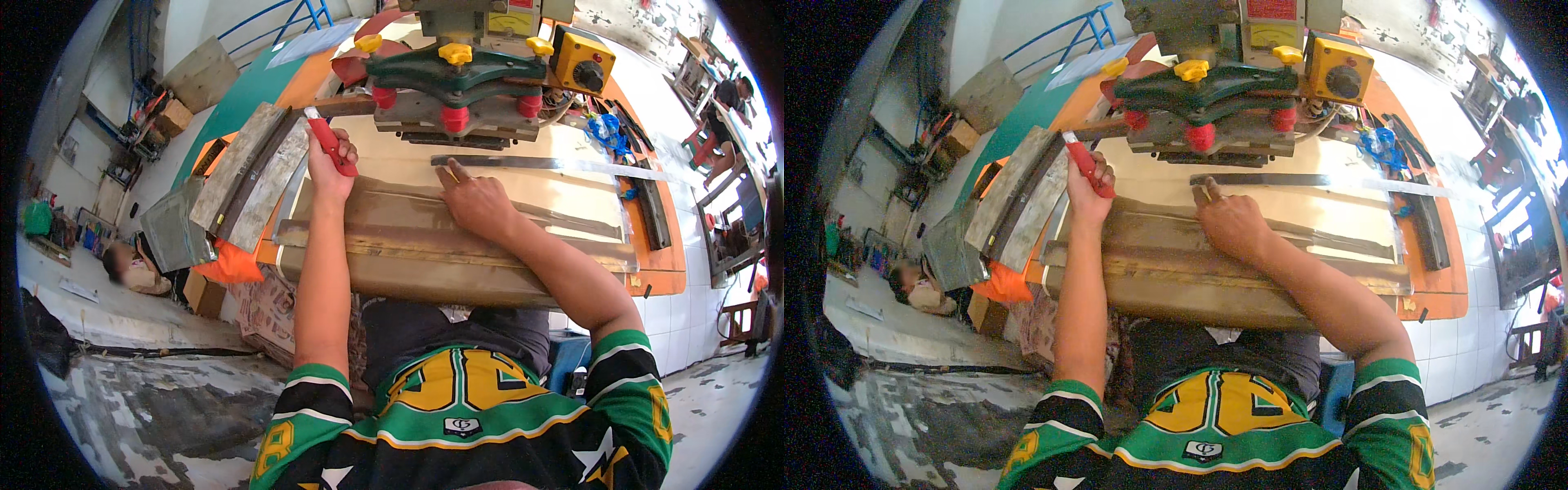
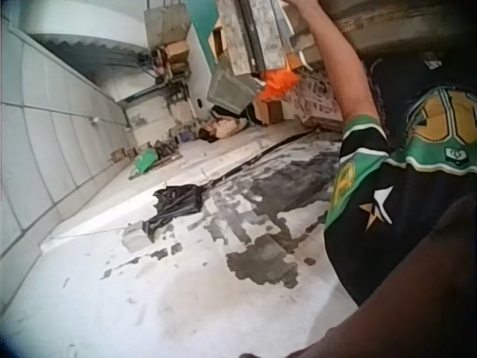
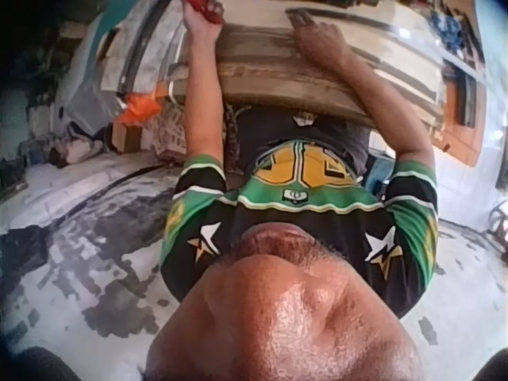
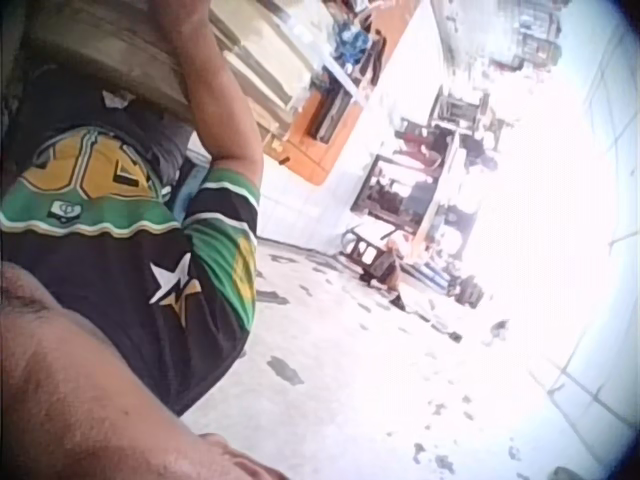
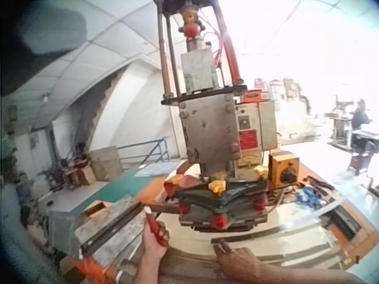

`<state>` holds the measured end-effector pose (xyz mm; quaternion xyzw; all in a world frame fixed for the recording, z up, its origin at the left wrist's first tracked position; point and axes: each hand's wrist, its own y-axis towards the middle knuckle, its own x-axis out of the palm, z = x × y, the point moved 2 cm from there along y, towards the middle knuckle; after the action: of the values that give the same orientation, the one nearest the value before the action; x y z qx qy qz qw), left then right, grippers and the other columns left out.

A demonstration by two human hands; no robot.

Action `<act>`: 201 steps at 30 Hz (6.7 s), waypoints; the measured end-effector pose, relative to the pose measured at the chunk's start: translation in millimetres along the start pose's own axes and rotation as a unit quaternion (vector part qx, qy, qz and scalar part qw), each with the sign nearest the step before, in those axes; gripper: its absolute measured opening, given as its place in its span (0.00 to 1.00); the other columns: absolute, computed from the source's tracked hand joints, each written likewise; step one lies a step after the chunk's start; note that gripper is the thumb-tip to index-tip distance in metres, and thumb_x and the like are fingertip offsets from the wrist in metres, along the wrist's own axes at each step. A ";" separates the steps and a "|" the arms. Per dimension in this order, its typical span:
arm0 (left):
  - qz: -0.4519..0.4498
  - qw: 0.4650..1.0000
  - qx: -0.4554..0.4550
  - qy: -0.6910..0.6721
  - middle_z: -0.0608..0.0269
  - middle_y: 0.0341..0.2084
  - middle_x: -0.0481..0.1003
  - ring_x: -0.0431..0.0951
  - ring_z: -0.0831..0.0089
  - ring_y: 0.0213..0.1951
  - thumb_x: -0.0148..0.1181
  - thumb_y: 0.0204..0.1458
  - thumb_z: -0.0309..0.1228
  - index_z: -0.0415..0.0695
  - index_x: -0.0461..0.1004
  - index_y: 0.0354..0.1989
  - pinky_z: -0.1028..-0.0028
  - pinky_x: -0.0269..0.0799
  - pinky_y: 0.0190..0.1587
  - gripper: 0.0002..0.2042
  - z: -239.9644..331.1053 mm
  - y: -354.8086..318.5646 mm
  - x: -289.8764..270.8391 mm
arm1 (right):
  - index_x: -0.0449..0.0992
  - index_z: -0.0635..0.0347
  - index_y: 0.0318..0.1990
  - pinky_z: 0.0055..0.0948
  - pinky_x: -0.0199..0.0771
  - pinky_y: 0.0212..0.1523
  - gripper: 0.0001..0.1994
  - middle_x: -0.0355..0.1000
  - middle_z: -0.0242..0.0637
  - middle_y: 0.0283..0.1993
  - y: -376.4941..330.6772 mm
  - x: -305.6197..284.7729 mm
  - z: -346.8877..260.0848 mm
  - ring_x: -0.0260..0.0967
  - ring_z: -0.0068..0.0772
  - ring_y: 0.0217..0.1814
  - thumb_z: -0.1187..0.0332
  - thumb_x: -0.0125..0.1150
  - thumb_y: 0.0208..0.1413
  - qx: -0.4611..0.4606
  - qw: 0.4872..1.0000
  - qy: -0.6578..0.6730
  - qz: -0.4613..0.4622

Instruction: The person aligns and trims strips of material on a work table using a metal ruler and a utility knife, then repositions a block under a press machine.

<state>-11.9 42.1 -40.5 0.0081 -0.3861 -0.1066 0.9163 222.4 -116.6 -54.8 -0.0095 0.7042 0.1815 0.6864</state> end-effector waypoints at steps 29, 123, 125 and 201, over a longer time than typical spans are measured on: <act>0.014 0.999 0.024 0.018 0.69 0.14 0.62 0.62 0.75 0.16 0.37 0.67 0.61 0.44 0.69 0.25 0.74 0.62 0.22 0.32 3.0 -2.4 -4.6 | 0.70 0.66 0.60 0.42 0.82 0.28 0.21 0.61 0.79 0.64 -1.1 0.7 3.6 0.82 0.48 0.31 0.70 0.50 0.58 0.033 0.998 -0.023 0.043; -0.226 0.937 0.219 0.153 0.64 0.48 0.67 0.70 0.71 0.53 0.48 0.66 0.52 0.47 0.63 0.55 0.53 0.42 0.77 0.22 -62.1 -125.8 42.6 | 0.69 0.56 0.30 0.39 0.68 0.16 0.11 0.72 0.38 0.20 -19.0 -67.1 -30.9 0.72 0.44 0.19 0.64 0.65 0.57 -0.100 0.947 0.128 0.279; -0.219 0.933 0.230 0.167 0.64 0.49 0.67 0.71 0.71 0.53 0.48 0.67 0.51 0.46 0.63 0.56 0.52 0.42 0.77 0.22 -61.4 -126.4 45.3 | 0.69 0.56 0.30 0.40 0.67 0.16 0.12 0.72 0.38 0.19 -19.0 -66.8 -29.3 0.72 0.44 0.18 0.62 0.65 0.58 -0.098 0.947 0.131 0.275; -0.134 0.793 0.353 0.477 0.60 0.40 0.71 0.70 0.70 0.42 0.47 0.70 0.42 0.43 0.73 0.62 0.70 0.67 0.51 0.20 -57.2 -136.3 62.7 | 0.71 0.54 0.32 0.45 0.65 0.17 0.13 0.68 0.43 0.14 -19.0 -81.7 -15.9 0.71 0.51 0.17 0.56 0.61 0.61 -0.093 0.978 0.108 0.153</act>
<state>45.5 -107.6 -49.6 0.4331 0.0940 -0.0675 0.8939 216.8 -157.9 19.8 0.0149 0.7474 0.3469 0.5664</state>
